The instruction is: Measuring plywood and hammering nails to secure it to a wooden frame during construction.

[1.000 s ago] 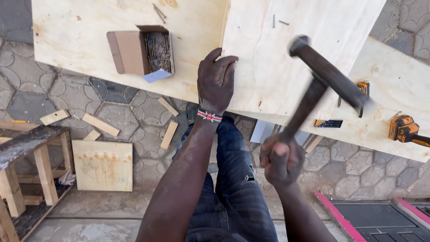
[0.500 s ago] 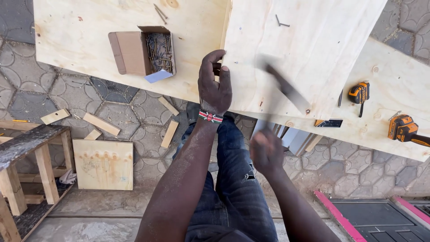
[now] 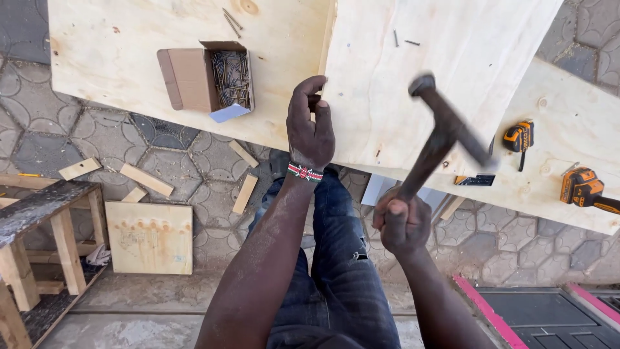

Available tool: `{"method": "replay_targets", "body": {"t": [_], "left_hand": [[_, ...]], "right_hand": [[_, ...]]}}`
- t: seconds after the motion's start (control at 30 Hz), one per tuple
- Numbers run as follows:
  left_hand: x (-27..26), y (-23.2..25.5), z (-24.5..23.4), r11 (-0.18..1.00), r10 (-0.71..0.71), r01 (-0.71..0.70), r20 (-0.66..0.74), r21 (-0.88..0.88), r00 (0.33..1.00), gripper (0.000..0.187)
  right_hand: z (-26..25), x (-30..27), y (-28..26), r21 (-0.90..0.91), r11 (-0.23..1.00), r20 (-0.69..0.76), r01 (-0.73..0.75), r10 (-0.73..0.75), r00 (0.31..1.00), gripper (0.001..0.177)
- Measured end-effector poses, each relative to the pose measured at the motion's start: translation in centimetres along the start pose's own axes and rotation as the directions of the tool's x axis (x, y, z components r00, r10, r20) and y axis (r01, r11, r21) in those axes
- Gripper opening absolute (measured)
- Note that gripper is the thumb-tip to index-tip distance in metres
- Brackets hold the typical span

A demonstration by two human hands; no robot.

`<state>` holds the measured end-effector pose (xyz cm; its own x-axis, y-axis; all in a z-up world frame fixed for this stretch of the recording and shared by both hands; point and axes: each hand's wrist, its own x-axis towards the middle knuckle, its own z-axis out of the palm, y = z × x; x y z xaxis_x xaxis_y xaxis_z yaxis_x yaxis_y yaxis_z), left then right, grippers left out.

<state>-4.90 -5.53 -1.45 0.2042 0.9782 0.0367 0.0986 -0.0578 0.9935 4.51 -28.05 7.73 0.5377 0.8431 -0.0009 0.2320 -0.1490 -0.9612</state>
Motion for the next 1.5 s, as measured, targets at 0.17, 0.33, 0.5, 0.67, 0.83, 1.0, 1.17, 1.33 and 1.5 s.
{"method": "replay_targets", "body": {"t": [0.17,0.33,0.5,0.67,0.83,1.0,1.17,1.33,1.5], "left_hand": [[1.2,0.3,0.2,1.0,0.025,-0.025,-0.005,0.017,1.0,0.04],[1.0,1.2,0.5,0.998,-0.005,0.006,-0.019,0.06,1.0,0.036],[3.7,3.7,2.8,0.782,0.125,-0.201,0.168,0.59,0.978,0.097],[12.0,4.7,6.9,0.597,0.364,-0.6,0.486,0.533,0.795,0.053],[16.8,2.3,10.0,0.33,0.503,-0.852,0.687,0.407,0.524,0.014],[18.2,0.8,9.6,0.21,0.289,-0.926,0.885,0.314,0.365,0.018],[17.8,4.6,4.9,0.509,0.296,-0.816,0.834,0.274,0.465,0.018],[17.5,6.3,0.0,0.91,0.187,-0.382,0.666,0.159,0.723,0.02],[20.0,3.0,-0.8,0.98,0.02,-0.08,0.309,0.18,0.951,0.031]], "right_hand": [[0.8,4.1,-4.2,-0.485,0.774,0.079,-0.407,0.503,0.861,0.068],[0.1,2.7,-5.5,-0.26,0.876,-0.032,-0.406,0.412,0.911,0.055],[-1.7,1.2,-5.2,-0.125,0.892,-0.171,-0.435,0.413,0.895,0.06],[-3.8,0.1,-4.7,-0.104,0.9,-0.188,-0.423,0.4,0.897,0.06],[-4.1,-0.9,-4.3,-0.085,0.87,-0.208,-0.486,0.461,0.862,0.06],[-3.8,-1.6,-4.2,-0.019,0.865,-0.196,-0.501,0.488,0.851,0.06],[-4.3,-2.2,-3.9,0.009,0.879,-0.198,-0.477,0.47,0.86,0.059],[-4.7,-1.9,-3.2,0.066,0.898,-0.211,-0.436,0.439,0.873,0.058],[-5.1,-0.4,-2.5,0.089,0.865,-0.25,-0.494,0.499,0.83,0.059]]}}
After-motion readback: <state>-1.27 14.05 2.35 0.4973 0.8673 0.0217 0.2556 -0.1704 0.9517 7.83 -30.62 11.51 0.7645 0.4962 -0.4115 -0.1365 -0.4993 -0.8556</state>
